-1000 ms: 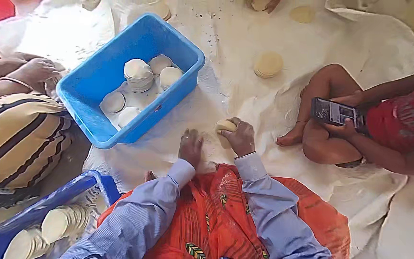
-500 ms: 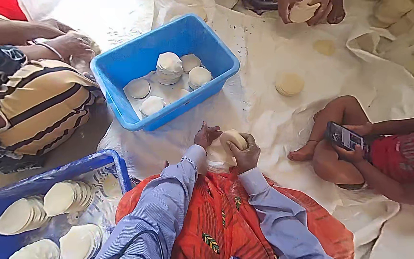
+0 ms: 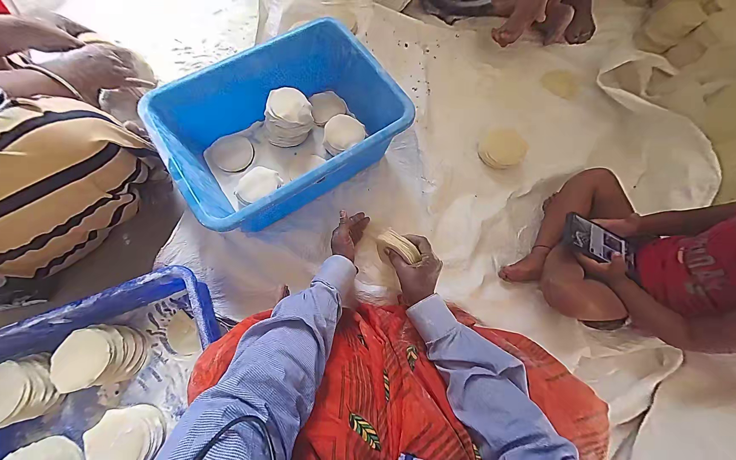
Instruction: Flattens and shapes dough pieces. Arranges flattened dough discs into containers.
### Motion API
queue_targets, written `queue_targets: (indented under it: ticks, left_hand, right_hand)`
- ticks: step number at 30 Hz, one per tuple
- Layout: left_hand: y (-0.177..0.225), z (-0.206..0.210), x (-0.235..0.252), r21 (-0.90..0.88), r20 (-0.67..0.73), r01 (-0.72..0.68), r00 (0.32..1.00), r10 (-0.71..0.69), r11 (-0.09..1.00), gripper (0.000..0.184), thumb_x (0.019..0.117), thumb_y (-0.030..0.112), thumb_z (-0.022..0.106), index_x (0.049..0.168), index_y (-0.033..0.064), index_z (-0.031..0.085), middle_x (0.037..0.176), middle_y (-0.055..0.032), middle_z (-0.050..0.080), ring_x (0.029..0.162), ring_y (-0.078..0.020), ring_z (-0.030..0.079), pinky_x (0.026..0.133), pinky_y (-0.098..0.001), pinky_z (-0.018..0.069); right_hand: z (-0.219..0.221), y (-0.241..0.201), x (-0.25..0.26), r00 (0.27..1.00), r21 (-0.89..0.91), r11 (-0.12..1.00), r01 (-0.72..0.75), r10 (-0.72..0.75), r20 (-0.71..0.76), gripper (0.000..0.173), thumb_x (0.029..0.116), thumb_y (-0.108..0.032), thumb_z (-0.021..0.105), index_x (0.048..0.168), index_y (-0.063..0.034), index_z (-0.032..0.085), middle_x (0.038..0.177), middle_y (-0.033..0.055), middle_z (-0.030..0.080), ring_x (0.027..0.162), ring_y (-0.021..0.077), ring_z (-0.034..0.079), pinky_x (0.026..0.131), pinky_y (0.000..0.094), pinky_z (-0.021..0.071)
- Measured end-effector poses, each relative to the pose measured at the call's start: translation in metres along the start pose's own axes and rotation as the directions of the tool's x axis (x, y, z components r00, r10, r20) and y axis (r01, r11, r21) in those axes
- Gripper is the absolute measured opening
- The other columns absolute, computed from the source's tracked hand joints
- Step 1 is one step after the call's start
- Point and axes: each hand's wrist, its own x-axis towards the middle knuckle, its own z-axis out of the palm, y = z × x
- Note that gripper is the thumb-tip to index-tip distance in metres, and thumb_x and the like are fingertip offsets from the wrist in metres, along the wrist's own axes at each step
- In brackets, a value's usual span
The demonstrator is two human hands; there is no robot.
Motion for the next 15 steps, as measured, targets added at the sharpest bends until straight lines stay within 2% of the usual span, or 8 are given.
queue_targets:
  ticks: [2, 3, 5, 7, 9, 10, 13, 15]
  left_hand:
    - [-0.0038, 0.0027, -0.0041, 0.05, 0.059, 0.076, 0.995, -0.079, 0.996, 0.079, 0.1104, 0.048, 0.003, 0.139, -0.0079, 0.05, 0.128, -0.0242, 0.065, 0.115, -0.0273, 0.065, 0.1, -0.0403, 0.05]
    - [-0.006, 0.005, -0.0056, 0.069, 0.093, 0.094, 0.991, -0.1, 0.993, 0.081, 0.1096, 0.05, 0.002, 0.138, -0.0074, 0.052, 0.125, -0.0239, 0.067, 0.113, -0.0277, 0.065, 0.098, -0.0419, 0.0499]
    - [-0.0074, 0.006, -0.0047, 0.061, 0.11, 0.064, 0.991, -0.07, 0.996, 0.082, 0.1099, 0.049, 0.002, 0.136, -0.0094, 0.054, 0.124, -0.0246, 0.067, 0.114, -0.0268, 0.065, 0.1, -0.0408, 0.0495]
    - [-0.005, 0.0022, -0.0028, 0.02, 0.071, 0.048, 0.996, -0.049, 0.999, 0.081, 0.1103, 0.048, 0.003, 0.136, -0.0099, 0.053, 0.125, -0.0246, 0.066, 0.114, -0.0256, 0.066, 0.099, -0.0373, 0.0499]
    - [-0.0051, 0.0019, -0.0025, -0.016, 0.067, 0.052, 0.996, -0.051, 0.999, 0.08, 0.1104, 0.048, 0.003, 0.137, -0.011, 0.05, 0.128, -0.0264, 0.064, 0.117, -0.0275, 0.064, 0.102, -0.0377, 0.0489]
    - [-0.0053, 0.0041, -0.0034, -0.004, 0.075, 0.048, 0.996, -0.047, 0.999, 0.081, 0.1103, 0.048, 0.002, 0.138, -0.0119, 0.05, 0.13, -0.0274, 0.063, 0.119, -0.0285, 0.064, 0.103, -0.0386, 0.0481]
    - [-0.003, 0.0067, -0.0048, 0.024, 0.074, 0.022, 0.997, -0.024, 0.999, 0.079, 0.1109, 0.046, 0.004, 0.138, -0.0122, 0.05, 0.133, -0.0279, 0.062, 0.123, -0.0285, 0.062, 0.107, -0.0383, 0.0457]
    - [-0.0044, 0.0059, -0.0058, 0.023, 0.077, 0.019, 0.997, -0.021, 1.0, 0.079, 0.111, 0.047, 0.005, 0.138, -0.012, 0.051, 0.131, -0.0277, 0.063, 0.122, -0.0283, 0.063, 0.106, -0.0376, 0.0463]
  right_hand:
    - [-0.0015, -0.0013, -0.0022, 0.996, -0.059, 0.997, -0.053, 0.057, 0.068, 0.047, 0.0822, -0.021, 0.086, 0.123, -0.0052, 0.07, 0.108, 0.0179, 0.075, 0.096, 0.0348, 0.073, 0.085, 0.0592, 0.0555]
    - [0.0003, -0.0002, -0.0005, 0.991, -0.084, 0.994, -0.074, 0.083, 0.105, 0.044, 0.0842, -0.021, 0.085, 0.122, -0.0043, 0.071, 0.108, 0.0197, 0.074, 0.099, 0.0377, 0.072, 0.088, 0.0618, 0.0532]
    - [0.0038, 0.0022, 0.0016, 0.996, -0.055, 0.998, -0.032, 0.036, 0.079, 0.037, 0.0838, -0.015, 0.083, 0.118, -0.0042, 0.073, 0.105, 0.0177, 0.076, 0.097, 0.035, 0.072, 0.087, 0.0591, 0.0541]
    - [0.003, -0.0003, -0.0035, 1.0, -0.031, 0.999, 0.016, -0.016, 0.009, 0.04, 0.0818, -0.016, 0.084, 0.118, -0.0042, 0.073, 0.106, 0.0157, 0.076, 0.096, 0.0313, 0.073, 0.084, 0.0552, 0.056]
    - [0.0012, -0.0024, -0.0056, 0.996, -0.093, 0.995, -0.021, 0.029, 0.08, 0.048, 0.0848, -0.022, 0.084, 0.126, -0.0018, 0.069, 0.112, 0.0194, 0.074, 0.101, 0.0358, 0.072, 0.09, 0.0591, 0.0543]
    - [0.0019, -0.0024, -0.0041, 0.991, -0.119, 0.992, -0.043, 0.058, 0.123, 0.045, 0.0868, -0.022, 0.083, 0.125, -0.0006, 0.07, 0.112, 0.0211, 0.074, 0.103, 0.0385, 0.071, 0.092, 0.0618, 0.052]
    - [0.0049, -0.0002, -0.0027, 0.999, -0.079, 0.997, 0.011, -0.007, 0.053, 0.036, 0.0848, -0.017, 0.081, 0.117, -0.0012, 0.073, 0.104, 0.0193, 0.075, 0.096, 0.0352, 0.073, 0.086, 0.0587, 0.0543]
    - [0.0027, -0.0014, -0.0055, 0.999, -0.069, 0.997, 0.028, -0.026, 0.021, 0.042, 0.0833, -0.018, 0.083, 0.12, -0.0022, 0.071, 0.106, 0.0184, 0.075, 0.095, 0.034, 0.073, 0.083, 0.0569, 0.0562]
